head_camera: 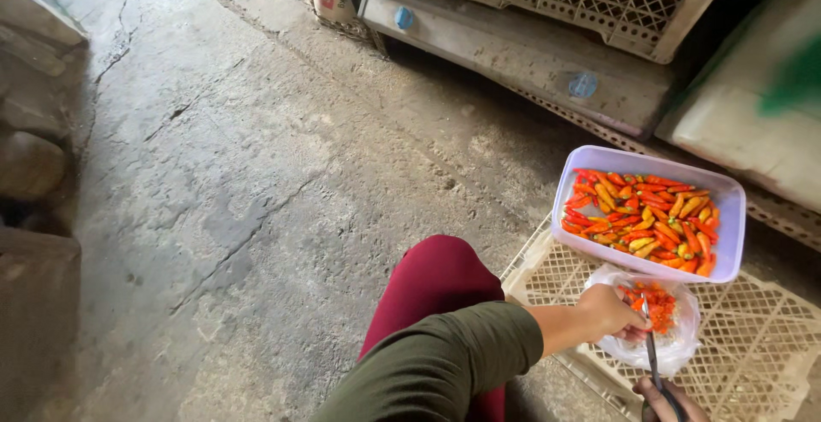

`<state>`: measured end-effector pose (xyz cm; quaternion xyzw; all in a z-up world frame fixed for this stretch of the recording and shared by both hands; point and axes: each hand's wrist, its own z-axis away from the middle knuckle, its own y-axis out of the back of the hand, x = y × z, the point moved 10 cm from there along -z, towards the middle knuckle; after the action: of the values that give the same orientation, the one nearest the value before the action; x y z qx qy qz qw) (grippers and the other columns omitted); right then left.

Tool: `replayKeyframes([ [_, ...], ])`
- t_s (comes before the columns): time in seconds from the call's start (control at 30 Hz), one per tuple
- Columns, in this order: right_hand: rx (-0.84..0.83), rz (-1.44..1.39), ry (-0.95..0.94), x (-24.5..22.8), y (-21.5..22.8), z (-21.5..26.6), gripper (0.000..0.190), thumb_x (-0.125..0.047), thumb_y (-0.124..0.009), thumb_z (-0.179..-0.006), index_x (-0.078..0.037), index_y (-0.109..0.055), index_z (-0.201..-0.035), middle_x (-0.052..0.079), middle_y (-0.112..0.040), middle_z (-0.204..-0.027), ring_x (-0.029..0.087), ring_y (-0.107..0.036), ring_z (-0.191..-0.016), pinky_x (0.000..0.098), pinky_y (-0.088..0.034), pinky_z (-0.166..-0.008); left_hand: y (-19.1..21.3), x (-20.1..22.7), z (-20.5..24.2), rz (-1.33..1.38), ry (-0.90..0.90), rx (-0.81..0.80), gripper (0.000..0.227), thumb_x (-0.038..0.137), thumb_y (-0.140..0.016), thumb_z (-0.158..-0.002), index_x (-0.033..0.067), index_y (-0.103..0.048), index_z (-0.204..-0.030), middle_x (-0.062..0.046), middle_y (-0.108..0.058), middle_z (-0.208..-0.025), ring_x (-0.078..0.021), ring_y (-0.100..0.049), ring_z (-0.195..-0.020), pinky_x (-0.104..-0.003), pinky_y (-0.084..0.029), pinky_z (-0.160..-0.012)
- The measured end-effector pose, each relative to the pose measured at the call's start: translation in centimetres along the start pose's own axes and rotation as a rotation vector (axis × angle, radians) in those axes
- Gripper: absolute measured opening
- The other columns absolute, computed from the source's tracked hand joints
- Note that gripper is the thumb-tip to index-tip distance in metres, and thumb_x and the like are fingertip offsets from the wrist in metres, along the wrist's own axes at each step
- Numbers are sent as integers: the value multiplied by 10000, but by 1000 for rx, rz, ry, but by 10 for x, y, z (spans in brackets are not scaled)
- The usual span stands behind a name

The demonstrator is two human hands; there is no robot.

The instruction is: The person sits on the floor and uses scissors to cut red chilies from a plastic container into small pieces, placing them into a plastic bag. The person handles the chilies one at a time, cutting them repeatedly throughout the clip.

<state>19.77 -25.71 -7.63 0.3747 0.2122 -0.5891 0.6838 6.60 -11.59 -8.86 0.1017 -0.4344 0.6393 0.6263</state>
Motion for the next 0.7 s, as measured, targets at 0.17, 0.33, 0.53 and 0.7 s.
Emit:
replayKeyframes([
  [0.17, -106, -211, -335, 25, -9, 22, 514, -488, -610, -911, -94, -665, -1236, 97, -530, -690, 236, -525, -580, 382, -394, -532, -4, -1, 3, -8, -35, -26, 256, -46, -785, -815, -107, -623, -1005, -187, -721, -881, -257, -729, -666, -351, -635, -603],
  [0.33, -174, -364, -171, -11, -18, 46, 465, -454, -672, -890, -79, -632, -1161, 49, -516, -702, 188, -512, -589, 347, -401, -527, 2, -9, -1, -223, -5, -43, 281, 57, -829, -861, -114, -623, -948, -216, -726, -867, -244, -721, -680, -347, -598, -571],
  [0.53, -115, -407, -186, -41, -22, 76, 346, -412, -677, -902, -105, -619, -1053, 0, -493, -674, 128, -476, -551, 296, -386, -497, 0, -19, -7, 21, 11, -122, 235, -56, -763, -815, -76, -631, -1008, -168, -738, -945, -256, -739, -760, -357, -652, -656],
  [0.7, -118, -382, -131, -72, -22, 92, 361, -386, -705, -919, -56, -607, -1030, -24, -449, -607, 107, -407, -463, 279, -327, -413, 0, -7, 10, 15, 67, -89, 227, -82, -707, -835, -82, -617, -1043, -182, -736, -962, -272, -744, -786, -354, -661, -686],
])
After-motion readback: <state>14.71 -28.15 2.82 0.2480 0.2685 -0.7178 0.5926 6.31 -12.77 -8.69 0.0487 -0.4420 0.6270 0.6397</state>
